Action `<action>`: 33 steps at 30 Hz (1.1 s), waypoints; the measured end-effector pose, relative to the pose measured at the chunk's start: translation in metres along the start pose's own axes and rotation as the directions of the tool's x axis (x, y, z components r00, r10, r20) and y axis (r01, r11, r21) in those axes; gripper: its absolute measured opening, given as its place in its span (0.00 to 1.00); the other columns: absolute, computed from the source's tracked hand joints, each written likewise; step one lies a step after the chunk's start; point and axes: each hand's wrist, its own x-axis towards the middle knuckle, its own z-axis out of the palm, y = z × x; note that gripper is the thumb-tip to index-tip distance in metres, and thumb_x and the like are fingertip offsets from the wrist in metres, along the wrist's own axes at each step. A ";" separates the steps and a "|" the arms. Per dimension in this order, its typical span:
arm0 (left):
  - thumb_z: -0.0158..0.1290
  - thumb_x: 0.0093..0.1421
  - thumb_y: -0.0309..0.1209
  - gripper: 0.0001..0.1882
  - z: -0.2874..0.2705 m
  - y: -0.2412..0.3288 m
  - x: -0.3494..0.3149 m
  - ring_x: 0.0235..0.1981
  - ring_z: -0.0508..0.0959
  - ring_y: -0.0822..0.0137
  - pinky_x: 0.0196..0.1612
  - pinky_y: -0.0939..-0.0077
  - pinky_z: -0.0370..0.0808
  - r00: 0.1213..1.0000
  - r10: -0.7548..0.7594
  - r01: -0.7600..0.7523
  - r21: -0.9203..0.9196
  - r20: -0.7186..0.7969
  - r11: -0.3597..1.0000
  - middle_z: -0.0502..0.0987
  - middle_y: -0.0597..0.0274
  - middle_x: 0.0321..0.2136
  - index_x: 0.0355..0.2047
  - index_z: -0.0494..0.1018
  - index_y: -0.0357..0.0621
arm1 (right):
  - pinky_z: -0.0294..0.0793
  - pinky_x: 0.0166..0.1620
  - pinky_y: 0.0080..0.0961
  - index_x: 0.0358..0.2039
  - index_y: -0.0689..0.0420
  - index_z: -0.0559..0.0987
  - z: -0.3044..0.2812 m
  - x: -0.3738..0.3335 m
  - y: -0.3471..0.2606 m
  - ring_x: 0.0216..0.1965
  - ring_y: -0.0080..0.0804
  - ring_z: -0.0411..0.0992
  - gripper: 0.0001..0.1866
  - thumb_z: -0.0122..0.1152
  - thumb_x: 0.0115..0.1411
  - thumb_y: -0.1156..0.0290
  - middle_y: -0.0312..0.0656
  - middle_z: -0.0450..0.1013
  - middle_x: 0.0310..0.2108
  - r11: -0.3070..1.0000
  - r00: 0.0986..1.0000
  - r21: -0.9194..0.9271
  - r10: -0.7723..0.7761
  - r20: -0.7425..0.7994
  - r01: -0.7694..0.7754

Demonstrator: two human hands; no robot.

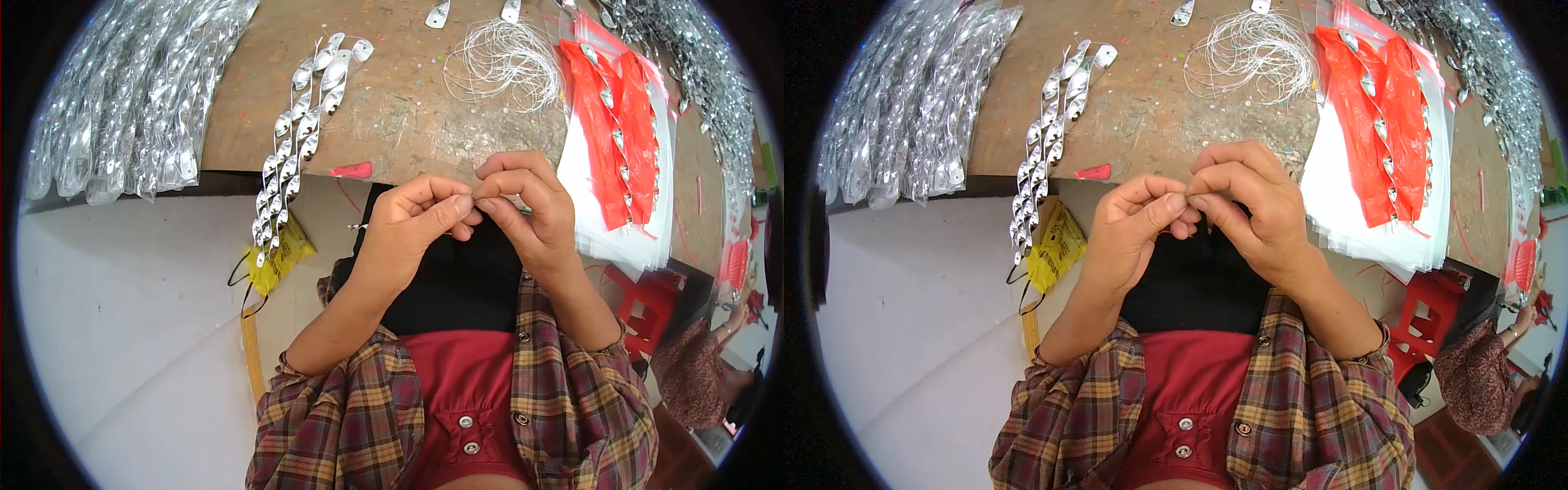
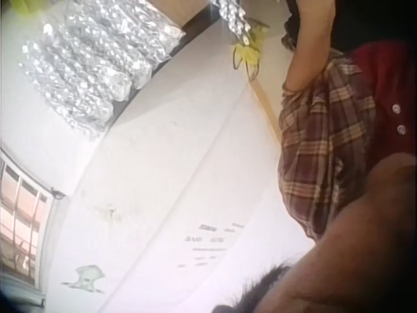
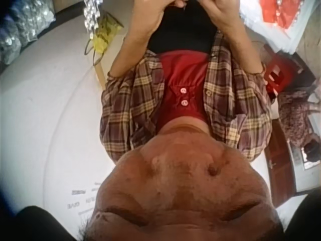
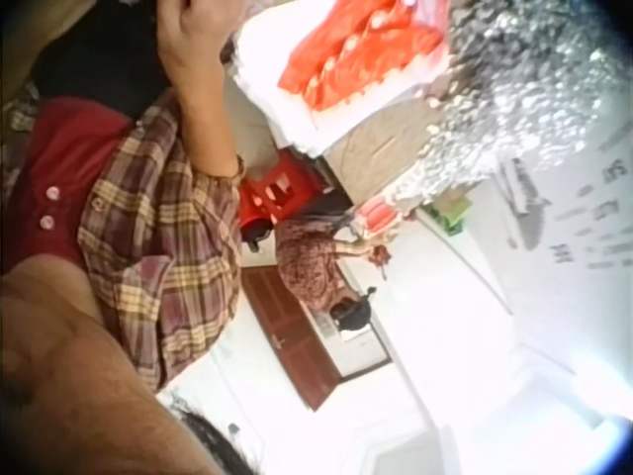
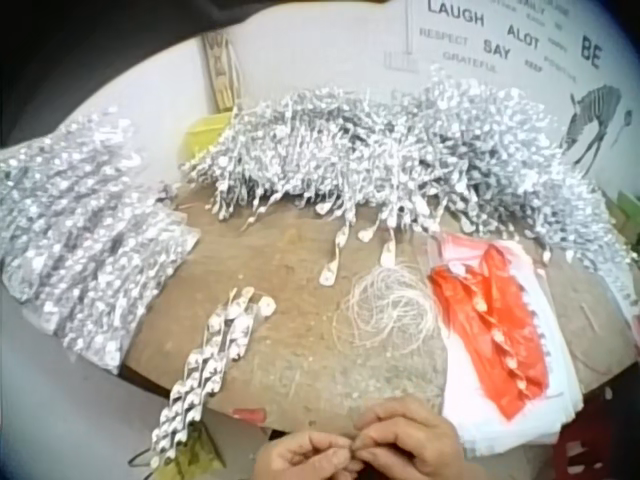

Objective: Thread small silver decorative pieces onto a thin string to assemble a garland.

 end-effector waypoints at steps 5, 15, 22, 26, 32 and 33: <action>0.53 0.57 0.27 0.08 -0.003 0.002 0.000 0.27 0.76 0.74 0.30 0.86 0.71 0.999 -0.028 0.029 -0.033 0.029 0.999 0.76 0.60 0.26 0.35 0.72 0.35 | 0.67 0.37 0.22 0.29 0.60 0.76 -0.004 0.002 0.000 0.35 0.31 0.70 0.05 0.61 0.49 0.80 0.41 0.72 0.32 0.997 0.997 -0.050 -0.049 0.057 0.052; 0.52 0.57 0.27 0.07 0.001 0.009 -0.004 0.26 0.73 0.78 0.30 0.87 0.69 1.000 -0.008 0.008 0.009 0.001 1.000 0.75 0.63 0.25 0.33 0.73 0.36 | 0.67 0.35 0.25 0.29 0.59 0.77 0.001 -0.002 0.004 0.31 0.33 0.70 0.06 0.61 0.49 0.79 0.40 0.73 0.28 1.000 0.999 0.008 0.020 0.036 -0.020; 0.52 0.58 0.27 0.07 0.004 0.005 -0.004 0.25 0.72 0.79 0.31 0.86 0.69 0.998 0.039 -0.032 0.105 -0.057 0.994 0.75 0.64 0.25 0.33 0.73 0.36 | 0.66 0.36 0.25 0.29 0.59 0.76 -0.004 -0.002 -0.002 0.30 0.33 0.70 0.07 0.62 0.47 0.80 0.39 0.73 0.27 0.958 0.988 -0.242 -0.146 0.042 0.152; 0.52 0.58 0.27 0.07 0.006 0.005 -0.005 0.25 0.71 0.80 0.29 0.87 0.68 0.998 0.058 -0.051 0.152 -0.038 0.987 0.74 0.65 0.24 0.34 0.72 0.36 | 0.66 0.36 0.24 0.29 0.60 0.75 -0.005 -0.001 -0.005 0.30 0.33 0.69 0.07 0.60 0.48 0.81 0.40 0.72 0.27 0.946 0.987 -0.280 -0.153 0.053 0.162; 0.53 0.56 0.26 0.07 0.005 0.013 -0.008 0.20 0.68 0.83 0.23 0.92 0.62 0.998 0.043 -0.029 0.247 -0.048 0.968 0.72 0.69 0.20 0.34 0.74 0.36 | 0.66 0.34 0.24 0.28 0.61 0.73 -0.007 0.000 -0.001 0.27 0.33 0.68 0.03 0.57 0.51 0.79 0.41 0.70 0.26 0.998 0.995 -0.002 0.054 -0.080 -0.055; 0.54 0.56 0.26 0.07 0.005 0.014 -0.008 0.19 0.67 0.83 0.22 0.93 0.61 0.998 0.043 -0.030 0.262 -0.043 0.965 0.72 0.69 0.20 0.34 0.74 0.36 | 0.66 0.34 0.24 0.28 0.61 0.73 -0.009 -0.001 0.000 0.27 0.33 0.68 0.03 0.57 0.51 0.79 0.41 0.70 0.26 0.998 0.995 -0.004 0.055 -0.081 -0.055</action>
